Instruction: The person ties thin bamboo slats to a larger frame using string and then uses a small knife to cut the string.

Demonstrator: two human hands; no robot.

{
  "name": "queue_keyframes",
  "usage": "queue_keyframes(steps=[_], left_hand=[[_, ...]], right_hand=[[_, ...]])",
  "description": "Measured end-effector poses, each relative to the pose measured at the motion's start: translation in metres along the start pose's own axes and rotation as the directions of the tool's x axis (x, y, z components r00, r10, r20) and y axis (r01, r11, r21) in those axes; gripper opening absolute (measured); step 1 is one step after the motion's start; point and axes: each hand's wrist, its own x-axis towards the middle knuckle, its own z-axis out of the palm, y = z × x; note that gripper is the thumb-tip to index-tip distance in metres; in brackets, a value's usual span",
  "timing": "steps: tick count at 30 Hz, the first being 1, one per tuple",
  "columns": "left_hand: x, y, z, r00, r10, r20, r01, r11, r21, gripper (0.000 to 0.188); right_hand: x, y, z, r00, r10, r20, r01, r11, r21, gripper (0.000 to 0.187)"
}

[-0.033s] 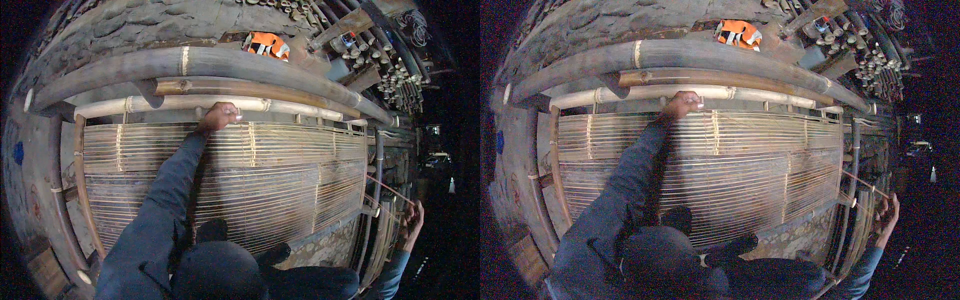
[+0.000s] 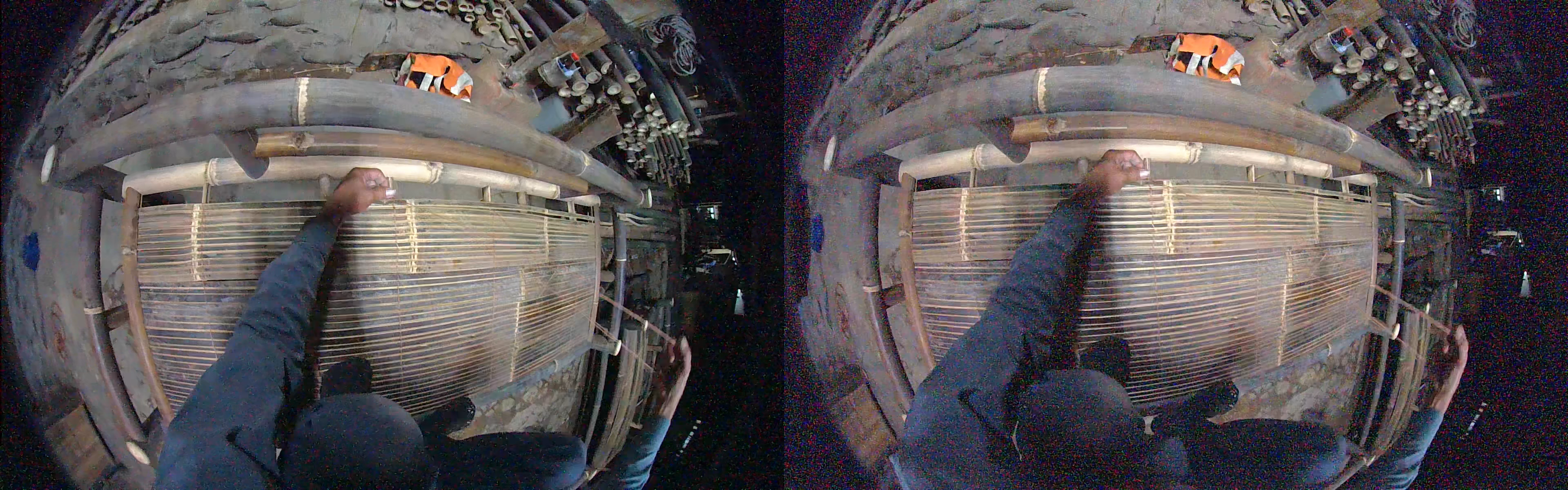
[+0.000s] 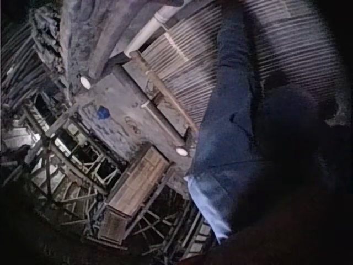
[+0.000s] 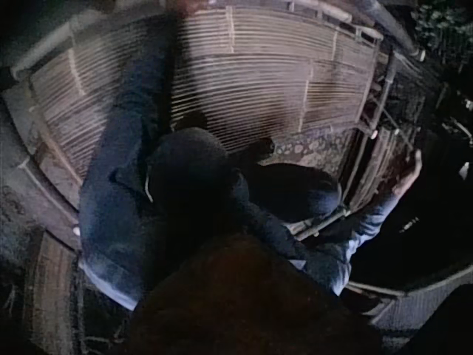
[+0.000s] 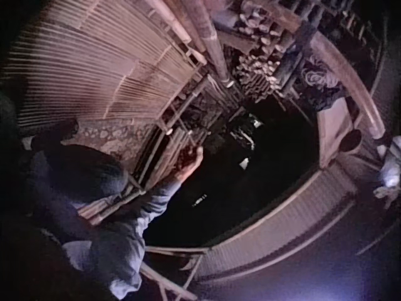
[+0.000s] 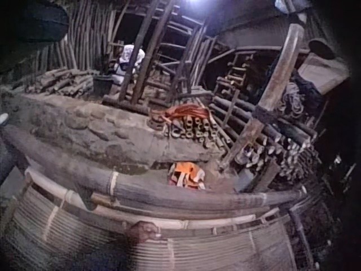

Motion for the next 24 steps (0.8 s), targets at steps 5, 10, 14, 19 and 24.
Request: queue_keyframes(steps=[5, 10, 14, 19, 24], left_hand=[[-0.004, -0.002, -0.001, 0.995, 0.101, 0.019, -0.101, 0.995, -0.001, 0.017], [-0.006, -0.018, 0.007, 0.996, 0.085, 0.007, -0.085, 0.994, 0.07, 0.021], [-0.003, -0.023, 0.011, 0.991, 0.046, -0.128, -0.005, 0.954, 0.3, 0.025], [-0.007, -0.008, 0.007, 0.97, 0.169, -0.173, -0.082, 0.903, 0.422, 0.026], [-0.014, 0.004, 0.012, 0.956, 0.102, -0.274, 0.012, 0.922, 0.386, 0.025]], right_hand=[[-0.048, 0.06, -0.203, 0.92, -0.159, -0.359, 0.222, 0.965, 0.142, 0.025], [-0.173, 0.113, -0.339, 0.728, -0.069, -0.682, 0.113, 0.993, 0.02, 0.032], [-0.227, 0.112, -0.35, 0.682, -0.084, -0.727, -0.022, 0.991, -0.135, 0.033], [-0.255, 0.099, -0.355, 0.671, -0.112, -0.733, -0.075, 0.973, -0.217, 0.033], [-0.278, 0.085, -0.376, 0.661, -0.149, -0.736, -0.099, 0.954, -0.283, 0.033]])
